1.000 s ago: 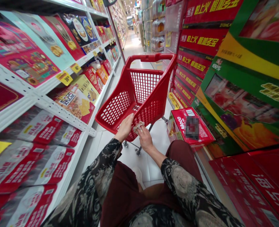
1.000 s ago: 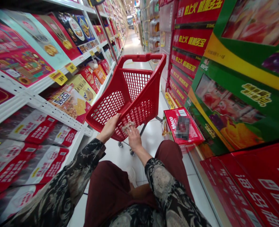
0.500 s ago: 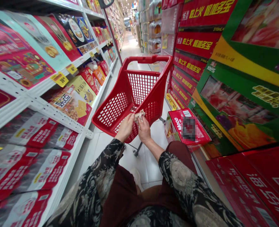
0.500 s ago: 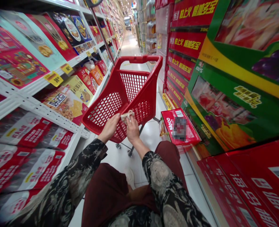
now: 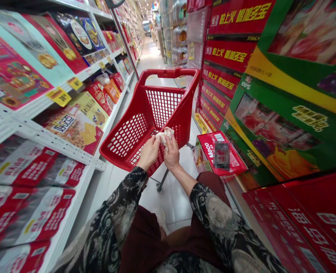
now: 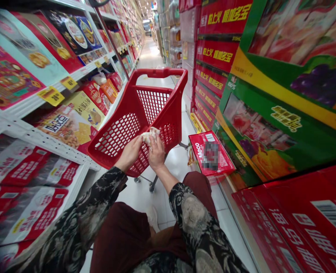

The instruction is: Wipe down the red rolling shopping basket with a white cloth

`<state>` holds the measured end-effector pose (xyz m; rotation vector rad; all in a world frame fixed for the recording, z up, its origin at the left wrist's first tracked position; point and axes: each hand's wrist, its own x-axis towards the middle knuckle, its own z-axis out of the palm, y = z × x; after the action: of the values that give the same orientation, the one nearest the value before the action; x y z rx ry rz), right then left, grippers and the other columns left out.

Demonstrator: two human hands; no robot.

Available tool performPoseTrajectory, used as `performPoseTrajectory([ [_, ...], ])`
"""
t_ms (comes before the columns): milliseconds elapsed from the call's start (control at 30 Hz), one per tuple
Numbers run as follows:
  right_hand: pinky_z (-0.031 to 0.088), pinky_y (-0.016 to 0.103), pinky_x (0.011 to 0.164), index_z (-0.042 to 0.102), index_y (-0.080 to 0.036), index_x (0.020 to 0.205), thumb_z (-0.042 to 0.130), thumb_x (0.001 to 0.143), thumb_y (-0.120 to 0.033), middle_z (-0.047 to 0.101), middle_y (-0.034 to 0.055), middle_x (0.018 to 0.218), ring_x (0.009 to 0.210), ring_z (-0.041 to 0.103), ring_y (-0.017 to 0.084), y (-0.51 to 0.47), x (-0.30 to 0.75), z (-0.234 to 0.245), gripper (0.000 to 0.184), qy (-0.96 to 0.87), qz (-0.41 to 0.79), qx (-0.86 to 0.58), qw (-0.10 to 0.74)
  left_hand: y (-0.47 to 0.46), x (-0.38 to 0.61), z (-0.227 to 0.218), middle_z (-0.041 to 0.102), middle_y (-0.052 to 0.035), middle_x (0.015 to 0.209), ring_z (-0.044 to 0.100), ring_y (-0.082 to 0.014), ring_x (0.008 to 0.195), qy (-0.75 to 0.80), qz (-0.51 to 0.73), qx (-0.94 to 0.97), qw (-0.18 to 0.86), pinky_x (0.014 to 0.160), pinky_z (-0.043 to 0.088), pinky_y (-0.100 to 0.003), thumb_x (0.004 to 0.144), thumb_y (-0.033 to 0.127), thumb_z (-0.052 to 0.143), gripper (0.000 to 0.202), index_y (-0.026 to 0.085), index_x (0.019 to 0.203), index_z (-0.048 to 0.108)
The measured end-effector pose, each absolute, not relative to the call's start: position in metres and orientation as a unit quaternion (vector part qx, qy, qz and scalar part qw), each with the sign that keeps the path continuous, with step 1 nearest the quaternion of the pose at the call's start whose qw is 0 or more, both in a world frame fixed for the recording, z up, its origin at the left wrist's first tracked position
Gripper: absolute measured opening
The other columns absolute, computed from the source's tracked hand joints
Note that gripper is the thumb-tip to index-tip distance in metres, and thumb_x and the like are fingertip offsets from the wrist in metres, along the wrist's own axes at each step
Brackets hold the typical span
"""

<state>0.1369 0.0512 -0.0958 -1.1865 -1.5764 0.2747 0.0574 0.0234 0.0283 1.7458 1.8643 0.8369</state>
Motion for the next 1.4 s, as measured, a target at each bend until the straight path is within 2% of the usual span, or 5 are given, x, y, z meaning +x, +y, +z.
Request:
performPoseTrajectory([
  [300,0.035,0.044,0.100,0.056,-0.011,0.117,0.042,0.073,0.000,0.046,0.0179,0.131,0.123,0.040,0.025,0.020,0.138,-0.159,0.047,-0.747,0.179,-0.496,0.404,0.019,0.053,0.019,0.061,-0.0093,0.115,0.054,-0.0207,0.108,0.710,0.292,0.612,0.192,0.095,0.037,-0.033,0.085,0.046,0.028,0.048,0.017,0.111,0.056],
  [600,0.029,0.040,0.107,0.041,-0.016,0.132,0.036,0.080,-0.009,0.032,0.0092,0.142,0.132,0.027,0.020,0.054,0.146,-0.097,0.053,-0.623,0.150,-0.513,0.571,0.040,0.052,0.030,0.060,-0.0062,0.119,0.053,-0.0192,0.110,0.661,0.298,0.643,0.246,0.095,0.038,-0.030,0.087,0.047,0.024,0.052,0.016,0.112,0.057],
  [1033,0.038,0.041,0.099,0.057,-0.015,0.116,0.046,0.079,-0.008,0.049,0.0140,0.129,0.121,0.043,0.022,0.036,0.145,-0.151,0.039,-0.757,0.114,-0.475,0.434,0.029,0.047,0.026,0.060,-0.0055,0.119,0.053,-0.0216,0.112,0.723,0.248,0.615,0.193,0.097,0.036,-0.033,0.084,0.050,0.029,0.051,0.020,0.115,0.056],
  [1267,0.031,0.036,0.106,0.049,-0.013,0.125,0.043,0.079,-0.007,0.036,0.0120,0.139,0.130,0.031,0.020,0.052,0.147,-0.099,0.047,-0.687,0.108,-0.511,0.505,0.043,0.052,0.034,0.063,-0.0043,0.114,0.056,-0.0209,0.103,0.686,0.262,0.635,0.239,0.090,0.042,-0.029,0.083,0.054,0.027,0.056,0.017,0.112,0.057],
  [1400,0.030,0.037,0.107,0.054,-0.018,0.121,0.042,0.081,-0.008,0.039,0.0092,0.138,0.131,0.028,0.020,0.067,0.135,-0.087,0.042,-0.717,0.089,-0.477,0.500,0.045,0.051,0.030,0.061,-0.0049,0.116,0.055,-0.0211,0.106,0.689,0.271,0.631,0.231,0.092,0.040,-0.030,0.084,0.053,0.028,0.054,0.018,0.113,0.057],
])
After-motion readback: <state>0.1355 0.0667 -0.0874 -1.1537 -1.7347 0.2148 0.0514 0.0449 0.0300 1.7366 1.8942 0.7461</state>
